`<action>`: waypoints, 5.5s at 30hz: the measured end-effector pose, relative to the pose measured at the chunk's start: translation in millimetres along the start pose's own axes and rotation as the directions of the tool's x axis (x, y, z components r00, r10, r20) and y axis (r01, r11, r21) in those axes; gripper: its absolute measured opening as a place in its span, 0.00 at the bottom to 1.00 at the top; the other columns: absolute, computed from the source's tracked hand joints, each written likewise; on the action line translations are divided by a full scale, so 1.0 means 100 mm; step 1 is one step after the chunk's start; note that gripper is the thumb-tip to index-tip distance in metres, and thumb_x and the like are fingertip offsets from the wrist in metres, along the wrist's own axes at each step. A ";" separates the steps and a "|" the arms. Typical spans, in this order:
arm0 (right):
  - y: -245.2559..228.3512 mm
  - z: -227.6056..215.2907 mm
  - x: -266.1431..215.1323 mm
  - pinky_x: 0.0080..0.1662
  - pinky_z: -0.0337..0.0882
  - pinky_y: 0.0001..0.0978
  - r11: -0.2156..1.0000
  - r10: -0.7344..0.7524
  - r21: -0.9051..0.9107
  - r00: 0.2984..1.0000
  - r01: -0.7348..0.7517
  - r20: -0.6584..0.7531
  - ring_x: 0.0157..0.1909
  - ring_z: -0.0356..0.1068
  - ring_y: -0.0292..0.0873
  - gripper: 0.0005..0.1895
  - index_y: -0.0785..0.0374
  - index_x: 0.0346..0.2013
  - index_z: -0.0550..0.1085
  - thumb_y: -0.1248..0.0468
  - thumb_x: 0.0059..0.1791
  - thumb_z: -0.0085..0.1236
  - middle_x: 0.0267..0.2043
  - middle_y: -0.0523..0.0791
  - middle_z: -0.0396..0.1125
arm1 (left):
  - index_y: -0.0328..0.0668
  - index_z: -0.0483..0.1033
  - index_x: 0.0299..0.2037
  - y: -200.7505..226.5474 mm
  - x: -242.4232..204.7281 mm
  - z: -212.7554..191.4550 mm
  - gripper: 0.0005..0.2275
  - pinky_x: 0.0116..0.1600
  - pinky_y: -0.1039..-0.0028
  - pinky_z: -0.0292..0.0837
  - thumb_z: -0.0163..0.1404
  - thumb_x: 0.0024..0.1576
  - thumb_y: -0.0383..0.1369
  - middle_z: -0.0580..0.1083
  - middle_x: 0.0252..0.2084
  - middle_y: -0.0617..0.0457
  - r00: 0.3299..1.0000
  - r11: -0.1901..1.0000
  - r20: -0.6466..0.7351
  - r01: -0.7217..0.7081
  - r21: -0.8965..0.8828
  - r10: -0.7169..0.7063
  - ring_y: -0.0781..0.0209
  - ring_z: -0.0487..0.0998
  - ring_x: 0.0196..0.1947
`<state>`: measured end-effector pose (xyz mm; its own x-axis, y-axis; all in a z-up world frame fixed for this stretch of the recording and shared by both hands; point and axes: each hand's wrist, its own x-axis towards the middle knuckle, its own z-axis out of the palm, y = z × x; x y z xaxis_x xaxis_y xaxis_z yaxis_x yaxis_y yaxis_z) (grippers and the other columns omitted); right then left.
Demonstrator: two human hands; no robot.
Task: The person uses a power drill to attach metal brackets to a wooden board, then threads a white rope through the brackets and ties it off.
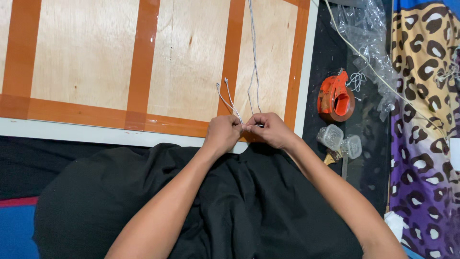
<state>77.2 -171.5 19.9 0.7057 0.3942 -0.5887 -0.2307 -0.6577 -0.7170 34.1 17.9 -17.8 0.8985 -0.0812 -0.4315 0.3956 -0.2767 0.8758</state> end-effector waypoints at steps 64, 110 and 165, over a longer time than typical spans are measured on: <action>-0.34 -0.01 0.06 0.40 0.73 0.36 0.871 0.117 -0.489 0.985 -0.041 0.125 0.33 0.76 0.45 0.09 0.63 0.38 0.81 0.62 0.47 0.59 0.31 0.50 0.76 | 0.45 0.84 0.41 0.01 -0.54 0.31 0.14 0.41 0.54 0.74 0.55 0.57 0.45 0.77 0.27 0.38 0.986 0.963 -0.114 -0.088 0.255 0.121 0.39 0.80 0.32; -0.30 0.14 -0.19 0.36 0.73 0.24 0.992 0.103 0.087 0.991 -0.096 -0.081 0.31 0.69 0.31 0.06 0.66 0.40 0.78 0.66 0.51 0.59 0.31 0.39 0.72 | 0.43 0.86 0.28 0.29 0.21 -0.33 0.11 0.43 0.59 0.76 0.49 0.49 0.37 0.80 0.29 0.40 0.974 0.953 0.159 0.109 0.283 -0.159 0.44 0.82 0.33; -0.11 0.24 -0.12 0.34 0.72 0.25 0.982 0.123 0.163 0.978 -0.096 -0.168 0.30 0.70 0.31 0.09 0.68 0.38 0.80 0.63 0.50 0.62 0.29 0.41 0.74 | 0.32 0.83 0.36 0.24 -0.34 -0.31 0.22 0.52 0.55 0.71 0.57 0.55 0.50 0.78 0.41 0.37 0.996 0.877 -0.031 0.091 0.472 -0.087 0.39 0.76 0.49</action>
<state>54.8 -153.2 26.3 0.7744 0.1964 -0.6015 -0.4036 -0.5788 -0.7086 19.5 43.9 24.6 0.8663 -0.0272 -0.4988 0.3386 -0.7022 0.6263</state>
